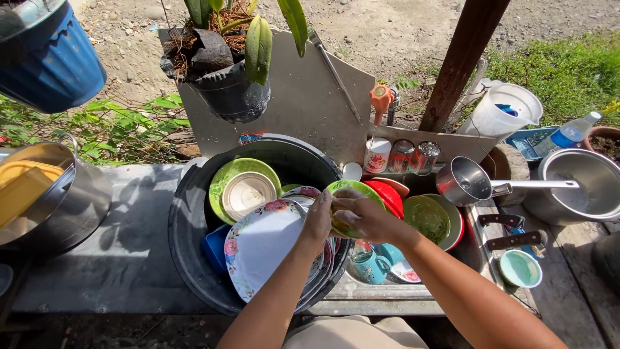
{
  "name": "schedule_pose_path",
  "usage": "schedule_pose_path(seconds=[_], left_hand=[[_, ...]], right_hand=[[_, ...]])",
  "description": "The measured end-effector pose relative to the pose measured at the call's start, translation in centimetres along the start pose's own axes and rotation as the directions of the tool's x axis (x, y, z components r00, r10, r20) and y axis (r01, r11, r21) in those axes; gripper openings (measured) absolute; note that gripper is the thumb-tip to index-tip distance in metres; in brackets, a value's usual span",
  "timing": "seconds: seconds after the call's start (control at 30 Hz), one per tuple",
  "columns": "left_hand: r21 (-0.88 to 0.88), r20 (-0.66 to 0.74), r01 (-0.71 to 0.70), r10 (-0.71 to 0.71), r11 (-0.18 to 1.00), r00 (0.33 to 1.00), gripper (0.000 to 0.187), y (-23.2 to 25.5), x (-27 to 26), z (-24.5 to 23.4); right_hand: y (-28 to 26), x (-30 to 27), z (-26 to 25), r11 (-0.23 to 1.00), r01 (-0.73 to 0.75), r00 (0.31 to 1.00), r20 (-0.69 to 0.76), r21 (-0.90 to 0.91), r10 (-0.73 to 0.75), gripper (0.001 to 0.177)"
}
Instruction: Scrubbing and soaping various dishes including plates and bowls in an outdoor sink.
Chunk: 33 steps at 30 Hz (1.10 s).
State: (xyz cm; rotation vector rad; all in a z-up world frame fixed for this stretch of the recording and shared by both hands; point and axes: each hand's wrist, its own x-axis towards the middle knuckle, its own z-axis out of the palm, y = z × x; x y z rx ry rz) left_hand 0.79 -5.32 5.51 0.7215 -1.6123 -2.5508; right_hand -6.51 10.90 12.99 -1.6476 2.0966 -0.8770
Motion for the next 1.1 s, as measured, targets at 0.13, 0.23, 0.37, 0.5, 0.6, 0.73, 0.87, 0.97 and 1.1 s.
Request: schedule_pose_path(seconds=[0.13, 0.23, 0.37, 0.5, 0.6, 0.73, 0.87, 0.97, 1.1], left_hand=[[0.039, -0.01, 0.03, -0.03, 0.999, 1.0, 0.061, 4.6, -3.1, 1.1], [0.133, 0.002, -0.002, 0.002, 0.991, 1.0, 0.061, 2.4, -2.3, 1.3], [0.142, 0.004, -0.118, 0.119, 0.983, 0.993, 0.062, 4.2, -2.9, 2.7], [0.032, -0.026, -0.005, 0.006, 0.999, 1.0, 0.058, 8.1, -5.5, 3.2], [0.21, -0.01, -0.195, 0.201, 0.958, 0.979, 0.055, 0.6, -0.4, 1.3], [0.198, -0.021, -0.33, 0.34, 0.923, 0.94, 0.054, 2.3, -0.1, -0.5], [-0.064, -0.111, 0.007, -0.014, 0.998, 0.994, 0.052, 9.2, -5.3, 1.9], [0.09, -0.128, -0.073, 0.084, 0.993, 0.988, 0.045, 6.8, -2.5, 0.3], [0.331, 0.12, -0.503, 0.493, 0.798, 0.862, 0.042, 2.4, 1.9, -4.1]], right_hand=[[0.4, -0.4, -0.1, 0.997, -0.051, 0.997, -0.059, 0.063, 0.055, 0.036], [-1.7, 0.6, -0.5, 0.938, -0.24, 0.952, -0.248, -0.25, 0.177, 0.034], [-1.4, 1.2, -0.3, 0.959, -0.263, 0.892, -0.405, -0.102, 0.202, 0.036], [-3.0, 1.1, -2.2, 0.938, -0.258, 0.949, -0.242, -0.23, 0.202, 0.032], [-2.2, 2.7, -0.5, 0.857, -0.345, 0.91, -0.362, -0.384, 0.204, 0.025], [-3.7, 1.6, -0.6, 0.971, -0.24, 0.95, -0.201, 0.026, 0.24, 0.028], [-3.0, 0.2, -0.9, 0.994, -0.098, 0.981, -0.164, 0.042, 0.103, 0.039], [0.2, 0.1, -2.7, 0.945, -0.13, 0.983, -0.088, 0.3, 0.163, 0.034], [1.1, 0.9, -3.7, 0.485, -0.113, 0.962, -0.028, 0.867, 0.273, 0.03]])
